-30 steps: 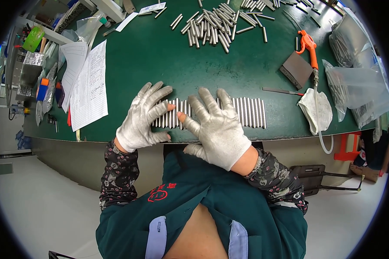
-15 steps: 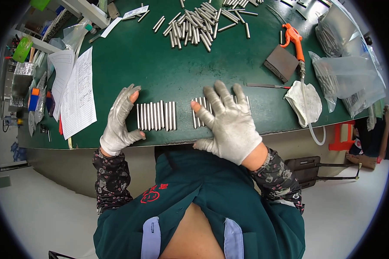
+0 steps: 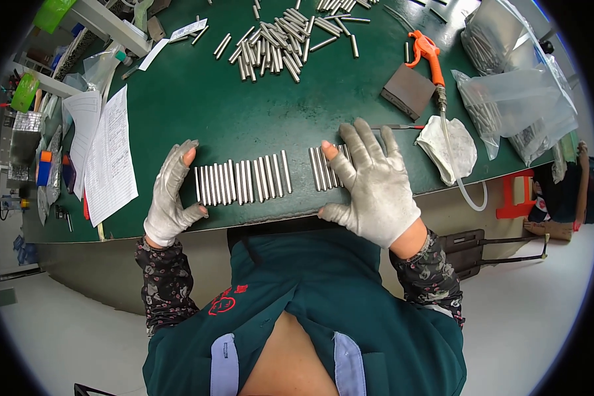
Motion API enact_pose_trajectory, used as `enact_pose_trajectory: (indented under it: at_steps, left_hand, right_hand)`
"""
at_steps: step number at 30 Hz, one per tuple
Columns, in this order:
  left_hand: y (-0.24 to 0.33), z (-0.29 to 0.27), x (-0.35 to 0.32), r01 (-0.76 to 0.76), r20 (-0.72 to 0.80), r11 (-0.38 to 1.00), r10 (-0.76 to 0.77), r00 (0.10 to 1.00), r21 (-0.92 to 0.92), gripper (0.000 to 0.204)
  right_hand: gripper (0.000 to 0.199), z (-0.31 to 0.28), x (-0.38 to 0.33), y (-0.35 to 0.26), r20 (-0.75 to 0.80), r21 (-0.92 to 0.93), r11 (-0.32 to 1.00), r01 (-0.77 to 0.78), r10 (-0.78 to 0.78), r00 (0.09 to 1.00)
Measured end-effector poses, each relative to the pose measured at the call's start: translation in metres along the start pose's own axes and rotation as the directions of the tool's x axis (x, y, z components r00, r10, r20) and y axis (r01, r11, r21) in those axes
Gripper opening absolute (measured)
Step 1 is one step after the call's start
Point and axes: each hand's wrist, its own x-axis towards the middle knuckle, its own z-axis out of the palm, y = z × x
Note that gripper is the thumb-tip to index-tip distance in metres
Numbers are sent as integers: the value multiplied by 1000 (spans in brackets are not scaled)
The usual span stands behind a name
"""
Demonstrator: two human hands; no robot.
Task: Sorting and aligning small cylindrical metal rods on a workbench for packaging.
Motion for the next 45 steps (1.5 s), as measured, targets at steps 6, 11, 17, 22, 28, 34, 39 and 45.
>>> enact_pose_trajectory:
  at_steps: [6, 11, 17, 22, 28, 34, 39, 45]
  left_hand:
    - [0, 1, 2, -20, 2, 999, 20, 1000, 30, 88]
    - [0, 0, 3, -10, 6, 999, 10, 1000, 35, 88]
    - [5, 0, 3, -25, 54, 993, 19, 998, 116, 85]
    - [18, 3, 10, -78, 228, 939, 0, 974, 335, 85]
    - [27, 14, 14, -65, 227, 931, -20, 974, 360, 86]
    - [47, 25, 28, -63, 238, 930, -27, 971, 363, 86]
    - [57, 27, 37, -37, 234, 928, -54, 971, 370, 87]
    - [73, 42, 61, 11, 167, 971, -52, 985, 239, 79]
  right_hand:
    - [81, 7, 1, -13, 49, 65, 998, 17, -20, 999]
    - [84, 4, 9, -17, 10, 39, 992, 122, -122, 992]
    - [83, -1, -11, 6, -42, 0, 998, -64, 64, 997]
    - [84, 5, -22, 2, 15, 13, 995, -98, 98, 995]
    - [80, 9, -15, -18, 37, 143, 989, -37, 32, 999]
    - [81, 13, -14, -20, 35, 136, 990, 44, -50, 998]
    - [76, 1, -14, -17, 41, 191, 982, 1, -9, 999]
    - [53, -24, -29, 35, -347, -73, 927, -368, 322, 881]
